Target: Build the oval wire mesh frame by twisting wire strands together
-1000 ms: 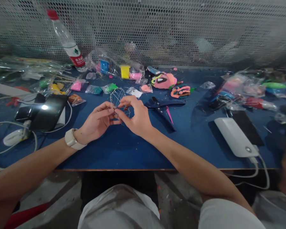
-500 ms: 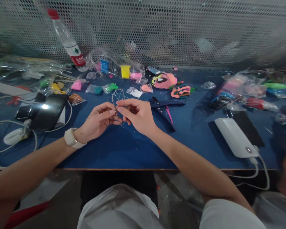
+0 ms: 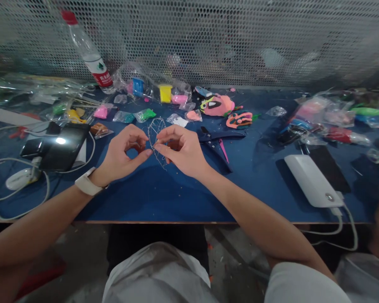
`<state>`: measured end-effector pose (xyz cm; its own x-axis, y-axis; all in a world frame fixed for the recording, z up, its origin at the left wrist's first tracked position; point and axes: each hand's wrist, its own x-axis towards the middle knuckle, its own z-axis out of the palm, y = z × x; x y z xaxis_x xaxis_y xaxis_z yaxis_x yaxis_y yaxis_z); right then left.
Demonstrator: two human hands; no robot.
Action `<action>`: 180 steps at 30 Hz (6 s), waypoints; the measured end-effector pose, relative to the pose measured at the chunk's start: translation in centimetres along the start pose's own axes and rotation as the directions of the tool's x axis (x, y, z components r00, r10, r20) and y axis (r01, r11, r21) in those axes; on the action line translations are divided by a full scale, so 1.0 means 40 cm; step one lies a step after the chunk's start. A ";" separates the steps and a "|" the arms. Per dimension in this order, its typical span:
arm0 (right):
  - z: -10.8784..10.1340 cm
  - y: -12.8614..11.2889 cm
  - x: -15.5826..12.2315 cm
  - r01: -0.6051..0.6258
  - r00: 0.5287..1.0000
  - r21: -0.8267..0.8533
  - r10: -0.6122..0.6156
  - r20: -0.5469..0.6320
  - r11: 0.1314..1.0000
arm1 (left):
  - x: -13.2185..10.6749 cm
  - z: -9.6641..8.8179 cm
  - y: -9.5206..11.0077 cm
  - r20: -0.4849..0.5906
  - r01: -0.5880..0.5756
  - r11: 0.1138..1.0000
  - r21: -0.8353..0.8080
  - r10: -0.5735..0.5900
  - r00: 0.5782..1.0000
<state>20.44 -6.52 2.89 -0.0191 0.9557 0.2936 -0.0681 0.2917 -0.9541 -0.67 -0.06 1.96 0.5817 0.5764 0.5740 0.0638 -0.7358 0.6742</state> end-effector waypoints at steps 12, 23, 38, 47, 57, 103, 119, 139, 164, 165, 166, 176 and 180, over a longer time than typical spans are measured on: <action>-0.018 -0.002 0.010 -0.236 0.959 0.206 0.192 0.211 0.950 | 0.008 -0.004 -0.008 0.066 -0.172 0.962 0.213 0.162 0.985; -0.018 -0.027 0.009 -0.267 0.955 0.126 0.245 0.165 0.955 | 0.002 0.003 -0.009 0.035 -0.306 0.876 0.372 0.316 0.948; 0.006 -0.050 -0.014 -0.083 0.997 -0.101 0.081 -0.017 0.991 | 0.002 0.008 0.029 0.123 -0.394 0.682 0.617 0.410 0.904; -0.002 -0.033 -0.018 -0.066 0.998 -0.181 0.062 -0.028 0.981 | 0.010 0.002 0.029 0.242 -0.441 0.630 0.639 0.379 0.893; 0.003 -0.037 -0.017 -0.070 0.997 -0.187 0.062 -0.048 0.980 | 0.004 -0.001 0.028 0.240 -0.414 0.672 0.615 0.341 0.909; 0.014 -0.008 -0.026 0.061 0.994 -0.309 -0.087 -0.071 0.949 | -0.007 0.077 0.023 0.028 0.427 0.705 -0.567 -0.501 0.865; 0.025 -0.022 -0.009 0.010 0.987 0.041 -0.004 -0.161 0.999 | -0.006 0.091 0.027 -0.017 0.338 0.755 -0.563 -0.419 0.908; 0.027 0.010 -0.010 0.087 0.986 -0.043 -0.092 -0.140 0.995 | -0.006 0.098 0.008 0.013 0.367 0.689 -0.626 -0.461 0.887; 0.067 0.012 -0.038 0.206 0.955 -0.262 -0.252 -0.157 0.943 | 0.005 0.101 0.035 -0.309 0.246 0.908 -0.340 -0.355 0.882; 0.069 0.012 -0.039 0.214 0.952 -0.277 -0.264 -0.157 0.937 | 0.006 0.100 0.034 -0.315 0.244 0.913 -0.328 -0.349 0.883; 0.072 0.013 -0.041 0.221 0.949 -0.289 -0.274 -0.157 0.931 | 0.006 0.099 0.035 -0.318 0.245 0.915 -0.319 -0.347 0.882; 0.077 0.010 -0.040 0.193 0.953 -0.317 -0.254 -0.163 0.928 | 0.006 0.090 0.041 -0.285 0.327 0.882 -0.340 -0.428 0.858; 0.065 0.008 -0.035 0.180 0.961 -0.291 -0.232 -0.153 0.940 | 0.006 0.083 0.041 -0.223 0.358 0.849 -0.389 -0.464 0.858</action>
<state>17.86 -7.86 2.34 0.1503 0.8565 0.4938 0.2226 0.4574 -0.8610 2.26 -2.30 1.67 0.2885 0.9147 0.2831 -0.0535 -0.2798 0.9586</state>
